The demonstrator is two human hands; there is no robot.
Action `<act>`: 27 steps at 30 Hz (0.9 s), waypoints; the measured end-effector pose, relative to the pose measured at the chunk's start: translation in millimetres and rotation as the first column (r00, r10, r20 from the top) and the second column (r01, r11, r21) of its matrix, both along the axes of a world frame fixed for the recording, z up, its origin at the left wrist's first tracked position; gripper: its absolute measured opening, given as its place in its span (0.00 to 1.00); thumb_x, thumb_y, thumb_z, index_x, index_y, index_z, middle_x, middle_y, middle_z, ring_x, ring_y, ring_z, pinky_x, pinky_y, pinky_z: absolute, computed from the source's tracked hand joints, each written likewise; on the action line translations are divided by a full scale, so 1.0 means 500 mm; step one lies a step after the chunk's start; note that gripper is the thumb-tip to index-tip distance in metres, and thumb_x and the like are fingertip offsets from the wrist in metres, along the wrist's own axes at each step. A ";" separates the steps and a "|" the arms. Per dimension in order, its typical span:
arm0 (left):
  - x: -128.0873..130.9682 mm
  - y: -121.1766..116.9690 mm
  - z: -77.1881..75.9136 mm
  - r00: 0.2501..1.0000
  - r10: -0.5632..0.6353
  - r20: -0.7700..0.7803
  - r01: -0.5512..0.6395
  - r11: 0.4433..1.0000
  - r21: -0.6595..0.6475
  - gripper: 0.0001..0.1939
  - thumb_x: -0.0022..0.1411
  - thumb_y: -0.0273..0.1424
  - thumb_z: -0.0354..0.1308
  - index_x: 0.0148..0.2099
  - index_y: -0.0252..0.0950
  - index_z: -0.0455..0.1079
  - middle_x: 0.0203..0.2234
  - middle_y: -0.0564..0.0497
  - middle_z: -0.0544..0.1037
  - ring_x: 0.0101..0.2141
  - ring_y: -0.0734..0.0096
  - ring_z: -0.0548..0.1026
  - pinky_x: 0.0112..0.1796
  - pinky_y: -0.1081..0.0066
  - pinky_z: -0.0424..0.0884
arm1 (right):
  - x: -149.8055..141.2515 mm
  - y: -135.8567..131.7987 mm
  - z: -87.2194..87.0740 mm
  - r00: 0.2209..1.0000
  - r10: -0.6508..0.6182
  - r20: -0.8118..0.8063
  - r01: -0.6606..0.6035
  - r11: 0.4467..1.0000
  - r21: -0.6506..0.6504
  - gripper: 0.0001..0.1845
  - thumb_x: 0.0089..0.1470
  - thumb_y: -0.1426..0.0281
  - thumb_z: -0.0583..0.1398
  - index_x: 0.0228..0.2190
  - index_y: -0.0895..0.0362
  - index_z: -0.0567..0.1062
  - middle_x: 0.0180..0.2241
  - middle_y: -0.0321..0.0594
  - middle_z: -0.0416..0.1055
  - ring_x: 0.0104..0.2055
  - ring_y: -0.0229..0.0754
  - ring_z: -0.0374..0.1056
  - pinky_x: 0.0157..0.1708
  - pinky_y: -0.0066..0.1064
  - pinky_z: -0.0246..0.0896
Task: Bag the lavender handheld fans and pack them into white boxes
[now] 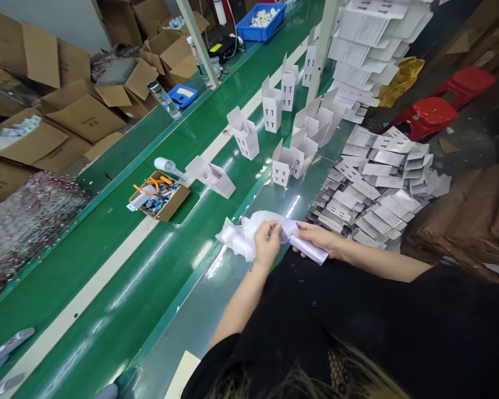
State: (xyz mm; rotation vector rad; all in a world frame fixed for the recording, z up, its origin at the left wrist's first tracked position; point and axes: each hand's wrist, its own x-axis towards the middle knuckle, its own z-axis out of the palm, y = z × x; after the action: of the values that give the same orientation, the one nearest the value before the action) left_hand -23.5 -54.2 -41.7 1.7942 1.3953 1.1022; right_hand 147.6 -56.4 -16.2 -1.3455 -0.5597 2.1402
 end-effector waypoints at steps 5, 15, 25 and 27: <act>-0.006 -0.010 -0.013 0.932 -0.175 -0.318 0.256 0.938 0.235 0.10 0.63 0.27 0.48 0.38 0.35 0.71 0.23 0.49 0.69 0.27 0.70 0.69 0.31 0.72 0.65 | 0.021 -0.008 0.016 0.996 -0.090 -0.023 0.090 0.996 -0.002 0.20 0.51 0.73 0.61 0.47 0.57 0.65 0.32 0.43 0.74 0.27 0.44 0.73 0.19 0.31 0.71; 0.047 0.008 -0.050 0.904 -0.169 -0.393 0.099 0.976 -0.193 0.08 0.60 0.29 0.49 0.40 0.36 0.68 0.27 0.50 0.75 0.27 0.70 0.72 0.30 0.73 0.64 | 0.032 0.010 -0.039 0.928 -0.368 0.053 0.367 0.930 0.024 0.11 0.52 0.75 0.58 0.37 0.55 0.61 0.27 0.36 0.70 0.25 0.43 0.72 0.18 0.34 0.70; 0.078 0.072 0.019 0.957 -0.288 0.025 0.262 0.829 -0.495 0.13 0.57 0.38 0.51 0.25 0.35 0.65 0.14 0.58 0.63 0.18 0.79 0.60 0.22 0.77 0.55 | 0.101 0.049 -0.067 0.952 0.098 0.291 -0.065 0.990 -0.122 0.06 0.53 0.70 0.58 0.30 0.57 0.64 0.24 0.35 0.68 0.24 0.37 0.68 0.22 0.27 0.65; 0.079 0.075 0.025 0.974 -0.193 0.117 0.224 0.768 -0.600 0.15 0.56 0.38 0.51 0.22 0.35 0.62 0.13 0.58 0.63 0.16 0.80 0.60 0.21 0.78 0.56 | 0.143 0.072 -0.043 0.825 0.229 0.517 -0.291 0.956 0.041 0.07 0.51 0.67 0.59 0.28 0.57 0.67 0.26 0.36 0.69 0.25 0.36 0.67 0.24 0.26 0.63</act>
State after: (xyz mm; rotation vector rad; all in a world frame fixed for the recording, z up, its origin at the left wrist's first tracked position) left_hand 15.8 -16.7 -29.4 1.3824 1.2867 0.4800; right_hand 219.1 -20.5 -38.0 -1.8664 -1.1204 1.8976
